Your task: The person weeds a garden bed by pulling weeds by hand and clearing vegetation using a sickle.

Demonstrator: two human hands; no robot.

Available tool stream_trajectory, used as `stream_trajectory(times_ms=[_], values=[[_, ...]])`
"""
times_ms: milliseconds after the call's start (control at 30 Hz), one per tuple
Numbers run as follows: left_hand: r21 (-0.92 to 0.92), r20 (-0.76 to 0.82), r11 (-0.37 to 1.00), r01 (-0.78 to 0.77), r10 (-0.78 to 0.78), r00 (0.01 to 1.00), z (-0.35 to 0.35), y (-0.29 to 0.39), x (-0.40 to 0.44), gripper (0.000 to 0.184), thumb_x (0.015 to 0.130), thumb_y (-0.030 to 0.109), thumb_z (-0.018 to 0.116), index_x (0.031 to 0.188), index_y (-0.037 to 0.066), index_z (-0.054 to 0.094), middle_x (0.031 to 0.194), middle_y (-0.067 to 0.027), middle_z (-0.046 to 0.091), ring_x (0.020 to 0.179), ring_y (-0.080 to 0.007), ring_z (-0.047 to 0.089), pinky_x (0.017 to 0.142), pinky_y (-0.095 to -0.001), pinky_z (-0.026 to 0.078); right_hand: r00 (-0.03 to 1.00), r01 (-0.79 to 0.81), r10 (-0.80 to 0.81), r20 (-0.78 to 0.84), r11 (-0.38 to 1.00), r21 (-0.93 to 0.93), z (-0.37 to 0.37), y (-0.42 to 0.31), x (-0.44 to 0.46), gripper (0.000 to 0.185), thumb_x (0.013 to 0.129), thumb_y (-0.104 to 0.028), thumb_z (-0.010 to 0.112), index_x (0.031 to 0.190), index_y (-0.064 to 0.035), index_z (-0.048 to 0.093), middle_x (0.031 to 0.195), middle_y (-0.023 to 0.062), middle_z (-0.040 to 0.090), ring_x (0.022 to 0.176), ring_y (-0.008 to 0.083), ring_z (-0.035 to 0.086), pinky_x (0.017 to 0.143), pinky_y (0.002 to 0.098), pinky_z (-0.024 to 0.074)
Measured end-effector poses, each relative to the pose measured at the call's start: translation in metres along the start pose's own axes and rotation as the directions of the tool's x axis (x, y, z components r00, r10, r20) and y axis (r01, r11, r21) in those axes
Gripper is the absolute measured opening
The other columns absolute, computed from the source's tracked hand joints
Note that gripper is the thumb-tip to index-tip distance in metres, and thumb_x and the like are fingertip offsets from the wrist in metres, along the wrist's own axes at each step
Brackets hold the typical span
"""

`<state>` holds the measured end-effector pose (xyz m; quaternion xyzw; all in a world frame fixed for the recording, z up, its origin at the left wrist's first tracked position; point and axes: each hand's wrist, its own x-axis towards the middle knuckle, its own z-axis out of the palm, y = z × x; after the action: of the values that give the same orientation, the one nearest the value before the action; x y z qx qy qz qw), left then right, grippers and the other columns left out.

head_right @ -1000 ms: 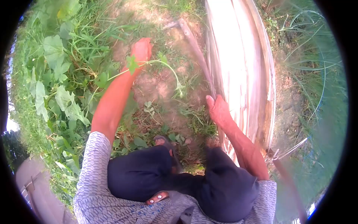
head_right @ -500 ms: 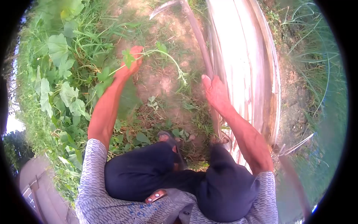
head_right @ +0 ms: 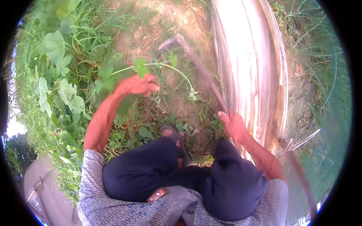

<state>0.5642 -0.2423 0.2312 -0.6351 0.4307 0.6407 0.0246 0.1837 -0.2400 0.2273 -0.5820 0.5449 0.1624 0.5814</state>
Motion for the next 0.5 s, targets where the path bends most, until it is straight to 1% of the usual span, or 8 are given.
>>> stream_trajectory(times_ms=[33,133,200,233,300,333,400,500], values=[[-0.026,0.097,1.0,0.0,0.003,0.995,0.012,0.006,-0.003,0.036,0.088,0.036,0.062,0.09,0.001,0.058,0.074,-0.0116,0.059,0.066,-0.0176,0.059,0.065,-0.0362,0.048,0.994,-0.097,0.102,-0.027,0.984,0.149,-0.008,-0.018,0.004,0.062,0.095,-0.051,0.038,0.109,0.0081,0.049,0.077,0.0262,0.06,0.071,0.0413,0.062,0.06,0.0456,0.0481],[0.145,0.376,0.984,-0.1,0.038,0.926,0.039,0.021,0.006,0.033,0.086,0.034,0.063,0.091,0.001,0.058,0.075,-0.0132,0.06,0.069,-0.0217,0.059,0.067,-0.0363,0.048,0.977,-0.087,0.114,-0.181,0.984,0.154,-0.019,-0.027,0.04,0.063,0.094,-0.052,0.039,0.111,0.008,0.047,0.077,0.0273,0.061,0.074,0.0429,0.062,0.064,0.0458,0.0488],[0.455,-0.044,0.881,-0.127,0.165,0.985,0.036,0.027,0.024,0.033,0.083,0.031,0.063,0.096,0.001,0.057,0.078,-0.0152,0.063,0.075,-0.0269,0.062,0.072,-0.039,0.049,0.949,-0.088,0.068,-0.308,0.995,-0.049,-0.014,-0.007,0.054,0.061,0.094,-0.051,0.041,0.113,0.006,0.047,0.078,0.0282,0.061,0.075,0.0431,0.063,0.065,0.0471,0.0487],[0.463,-0.04,0.876,-0.137,0.175,0.984,0.029,0.031,0.03,0.033,0.083,0.031,0.063,0.096,0.001,0.057,0.078,-0.0152,0.063,0.075,-0.0269,0.062,0.072,-0.039,0.049,0.945,-0.09,0.071,-0.319,0.995,-0.043,-0.007,0.008,0.044,0.061,0.094,-0.051,0.041,0.113,0.006,0.047,0.078,0.0282,0.061,0.075,0.0431,0.063,0.065,0.0471,0.0487],[0.513,-0.44,0.832,0.213,0.042,0.897,0.017,0.038,0.032,0.035,0.079,0.028,0.064,0.101,0.002,0.056,0.083,-0.0183,0.063,0.084,-0.0338,0.063,0.075,-0.0437,0.049,0.956,-0.122,0.09,-0.278,0.988,-0.1,0.017,0.045,0.006,0.058,0.094,-0.05,0.042,0.114,0.0042,0.047,0.077,0.0286,0.061,0.073,0.0441,0.062,0.065,0.0488,0.0484],[0.511,-0.435,0.834,0.209,0.041,0.9,0.017,0.033,0.034,0.035,0.079,0.028,0.064,0.101,0.002,0.056,0.083,-0.0183,0.063,0.084,-0.0338,0.063,0.075,-0.0437,0.049,0.956,-0.128,0.096,-0.277,0.987,-0.1,0.023,0.058,-0.007,0.058,0.094,-0.05,0.042,0.114,0.0042,0.047,0.077,0.0286,0.061,0.073,0.0441,0.062,0.065,0.0488,0.0484],[0.604,-0.623,0.79,0.111,0.38,0.684,0.017,0.014,0.043,0.037,0.078,0.025,0.065,0.104,0.001,0.054,0.091,-0.0224,0.061,0.09,-0.0402,0.06,0.078,-0.0464,0.049,0.976,-0.098,0.077,-0.204,0.99,-0.097,0.028,0.075,-0.024,0.057,0.094,-0.05,0.043,0.113,0.0038,0.047,0.075,0.028,0.061,0.073,0.0436,0.062,0.066,0.0488,0.0483],[0.555,-0.599,0.811,0.183,0.236,0.765,0.023,-0.002,0.061,0.031,0.079,0.019,0.063,0.103,0.0,0.054,0.096,-0.0252,0.058,0.094,-0.0439,0.057,0.082,-0.0466,0.048,0.967,-0.091,0.093,-0.239,0.996,0.019,0.015,0.032,-0.016,0.057,0.094,-0.05,0.044,0.113,0.0039,0.047,0.073,0.0275,0.06,0.072,0.0421,0.063,0.065,0.0491,0.0483]])
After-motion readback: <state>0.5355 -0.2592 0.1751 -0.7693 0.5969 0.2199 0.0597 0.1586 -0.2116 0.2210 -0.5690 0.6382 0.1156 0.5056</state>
